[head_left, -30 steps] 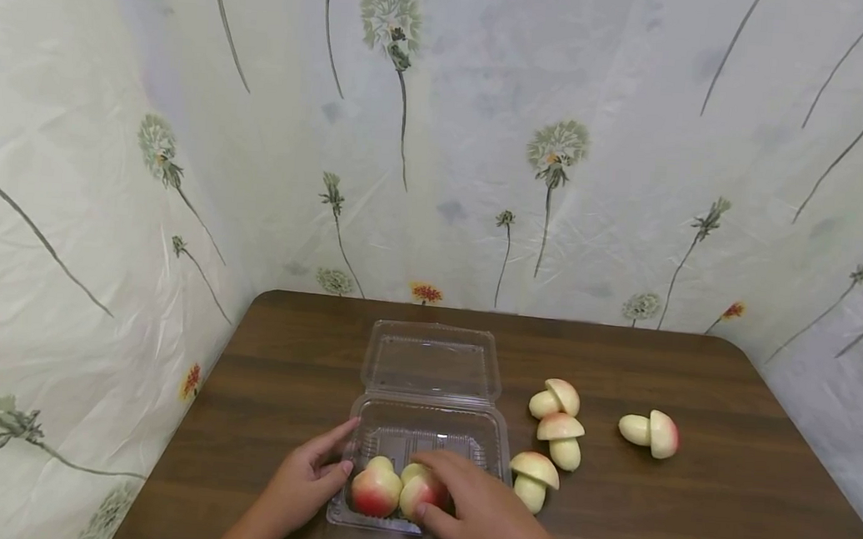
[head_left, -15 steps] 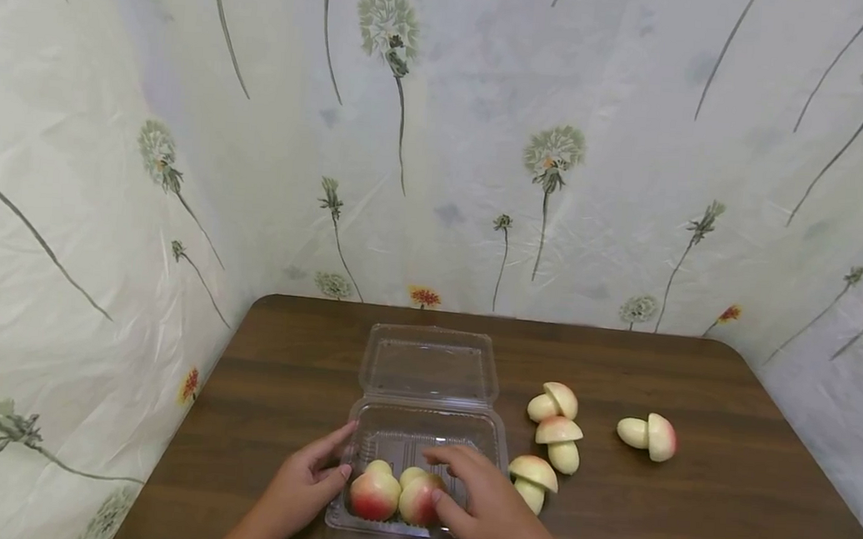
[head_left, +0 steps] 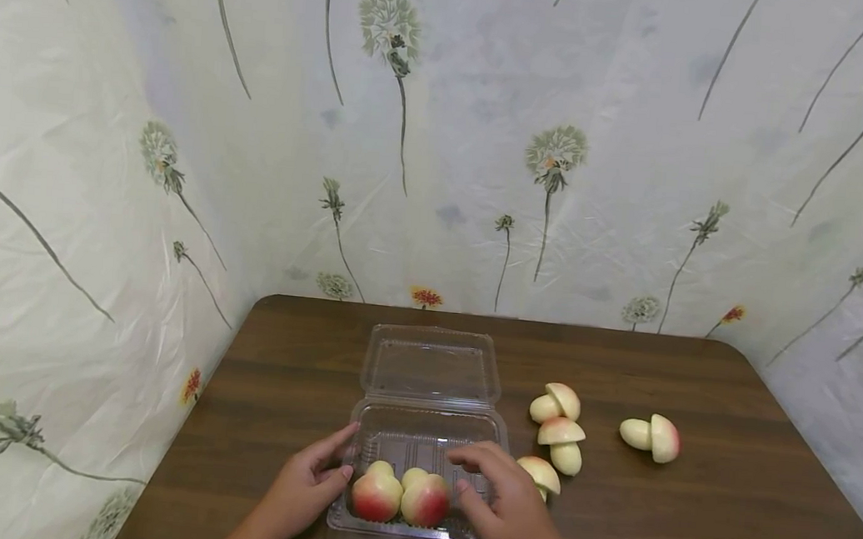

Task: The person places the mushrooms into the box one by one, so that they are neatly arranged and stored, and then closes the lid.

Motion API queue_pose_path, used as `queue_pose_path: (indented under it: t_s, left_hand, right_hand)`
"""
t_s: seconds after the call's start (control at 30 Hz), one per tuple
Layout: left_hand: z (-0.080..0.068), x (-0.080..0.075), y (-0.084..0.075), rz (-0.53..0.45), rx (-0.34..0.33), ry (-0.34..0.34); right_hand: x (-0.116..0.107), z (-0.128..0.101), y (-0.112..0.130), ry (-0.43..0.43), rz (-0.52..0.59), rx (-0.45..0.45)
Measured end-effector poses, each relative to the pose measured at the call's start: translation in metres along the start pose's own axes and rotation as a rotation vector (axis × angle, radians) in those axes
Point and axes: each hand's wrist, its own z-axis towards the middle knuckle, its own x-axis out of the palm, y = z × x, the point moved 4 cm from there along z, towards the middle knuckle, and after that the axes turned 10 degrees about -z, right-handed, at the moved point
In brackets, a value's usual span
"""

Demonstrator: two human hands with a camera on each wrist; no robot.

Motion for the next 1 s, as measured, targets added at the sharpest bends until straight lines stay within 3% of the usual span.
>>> queue_pose_path:
  t_s: [0.2, 0.47, 0.8, 1.0]
  left_hand:
    - [0.000, -0.001, 0.001, 0.010, -0.018, -0.007]
    - [0.000, -0.001, 0.002, 0.034, -0.070, -0.032]
    - [0.001, -0.001, 0.003, 0.049, -0.056, -0.025]
    - [0.001, -0.001, 0.003, 0.038, -0.052, -0.020]
  right_hand:
    - [-0.008, -0.004, -0.012, -0.100, -0.068, 0.085]
    - [-0.017, -0.007, -0.019, -0.114, -0.199, 0.175]
    - [-0.025, -0.018, -0.034, -0.149, -0.299, 0.288]
    - [-0.031, -0.028, -0.042, -0.146, -0.305, 0.316]
